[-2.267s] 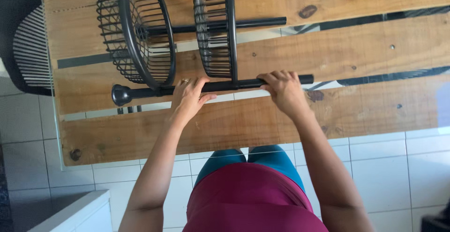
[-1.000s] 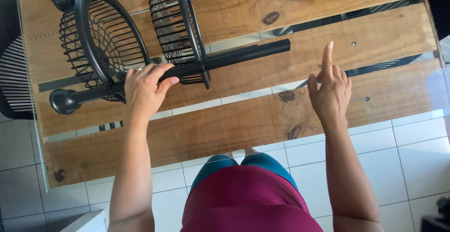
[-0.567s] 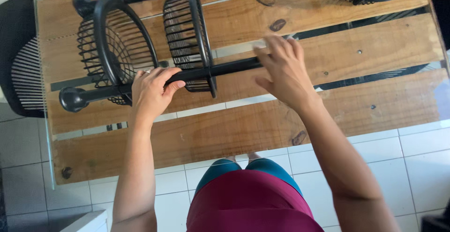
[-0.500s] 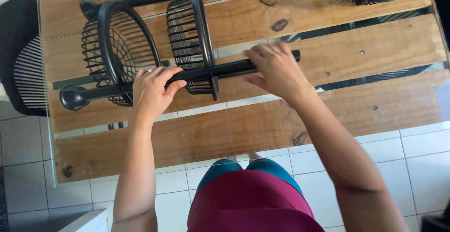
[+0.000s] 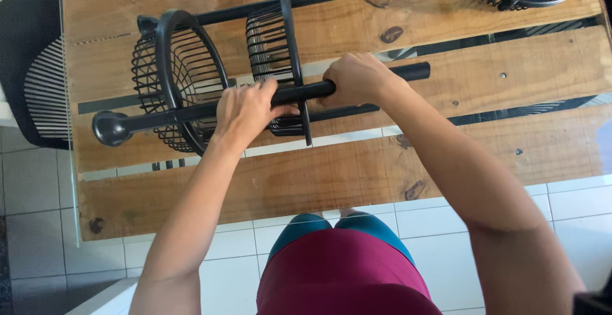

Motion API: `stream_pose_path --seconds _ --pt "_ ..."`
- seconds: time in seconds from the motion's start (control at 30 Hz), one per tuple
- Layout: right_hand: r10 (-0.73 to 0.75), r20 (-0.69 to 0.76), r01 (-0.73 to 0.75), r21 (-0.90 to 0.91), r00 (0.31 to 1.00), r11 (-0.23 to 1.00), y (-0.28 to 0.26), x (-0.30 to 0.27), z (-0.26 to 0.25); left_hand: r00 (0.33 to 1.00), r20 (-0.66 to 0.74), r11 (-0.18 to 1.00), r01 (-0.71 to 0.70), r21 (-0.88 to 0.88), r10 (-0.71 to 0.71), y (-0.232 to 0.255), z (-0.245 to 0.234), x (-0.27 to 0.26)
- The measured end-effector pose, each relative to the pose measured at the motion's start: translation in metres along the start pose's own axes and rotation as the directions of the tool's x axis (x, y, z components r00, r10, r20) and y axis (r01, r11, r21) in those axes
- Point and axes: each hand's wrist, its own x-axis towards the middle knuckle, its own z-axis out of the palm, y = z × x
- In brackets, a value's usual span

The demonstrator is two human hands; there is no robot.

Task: The person assembles a black metal fruit basket stand on a wooden table. They insert rods into the basket sections, align and secure the parts, and repeatedly adjust the components to ensure stability.

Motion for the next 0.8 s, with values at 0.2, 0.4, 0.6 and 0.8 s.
stream_pose_path --seconds 0.2,0.4,0.6,0.8 --pt "-0.1 -0.297 0.013 -0.281 0.95 0.96 0.008 0.018 0.033 0.997 -0.061 0.999 -0.042 0.005 0.042 -0.01 0.002 0.008" --pt "-0.314 -0.615 0.036 -0.421 0.723 0.906 0.022 0.021 0.057 1.0 -0.011 1.0 -0.016 -0.013 0.016 -0.009 0.0 0.017" --pt "0.034 -0.221 -0.097 -0.283 0.975 0.954 0.01 0.03 0.021 0.996 -0.086 1.0 0.008 0.018 -0.006 -0.007 0.0 0.022" --pt "-0.055 -0.302 -0.05 -0.329 0.952 0.943 0.017 0.044 0.026 0.998 -0.062 0.998 0.0 -0.057 -0.004 -0.017 -0.004 0.026"
